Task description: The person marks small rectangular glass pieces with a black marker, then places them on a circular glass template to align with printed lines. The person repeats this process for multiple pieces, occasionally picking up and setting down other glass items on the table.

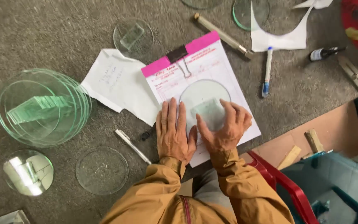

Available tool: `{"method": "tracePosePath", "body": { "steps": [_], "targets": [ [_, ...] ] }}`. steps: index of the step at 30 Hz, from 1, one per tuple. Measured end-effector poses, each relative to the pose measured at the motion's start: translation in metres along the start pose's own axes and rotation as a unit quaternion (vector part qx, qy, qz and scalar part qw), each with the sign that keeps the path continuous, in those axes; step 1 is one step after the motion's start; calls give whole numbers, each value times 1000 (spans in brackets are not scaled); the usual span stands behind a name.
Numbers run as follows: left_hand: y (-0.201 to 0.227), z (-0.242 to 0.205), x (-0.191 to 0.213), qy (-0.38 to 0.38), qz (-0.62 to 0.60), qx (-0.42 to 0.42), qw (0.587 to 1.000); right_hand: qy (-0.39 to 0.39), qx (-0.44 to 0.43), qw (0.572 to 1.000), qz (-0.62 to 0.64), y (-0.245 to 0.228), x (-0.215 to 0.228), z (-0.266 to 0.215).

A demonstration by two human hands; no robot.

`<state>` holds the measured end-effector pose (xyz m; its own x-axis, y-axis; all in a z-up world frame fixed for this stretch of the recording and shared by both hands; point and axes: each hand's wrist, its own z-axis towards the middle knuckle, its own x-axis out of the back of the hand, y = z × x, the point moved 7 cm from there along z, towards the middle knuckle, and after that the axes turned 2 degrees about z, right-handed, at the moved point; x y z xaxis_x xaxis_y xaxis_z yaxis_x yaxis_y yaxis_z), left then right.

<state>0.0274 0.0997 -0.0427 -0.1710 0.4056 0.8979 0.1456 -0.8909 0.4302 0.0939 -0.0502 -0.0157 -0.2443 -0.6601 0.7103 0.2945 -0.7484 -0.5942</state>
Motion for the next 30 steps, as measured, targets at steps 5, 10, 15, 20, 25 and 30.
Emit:
{"method": "tracePosePath", "body": {
  "steps": [5, 10, 15, 20, 25, 30],
  "targets": [
    [1, 1, 0, -18, 4, 11, 1000, 16, 15, 999, -43, 4, -5, -3],
    [1, -1, 0, -21, 9, 5, 1000, 10, 21, 998, -52, 8, -6, -7],
    [1, 3, -1, -8, 15, -4, 1000, 31, 37, 997, -64, 10, -10, -3],
    [2, 4, -2, -15, 27, -3, 1000, 44, 35, 996, -70, 5, -7, 0],
    [3, 5, 0, -10, 25, -1, 1000, 39, 7, 998, -53, 6, -9, -1],
    [4, 8, 1, 0, 30, -5, 1000, 29, -4, 999, -45, 5, -10, 1]
  ]
}}
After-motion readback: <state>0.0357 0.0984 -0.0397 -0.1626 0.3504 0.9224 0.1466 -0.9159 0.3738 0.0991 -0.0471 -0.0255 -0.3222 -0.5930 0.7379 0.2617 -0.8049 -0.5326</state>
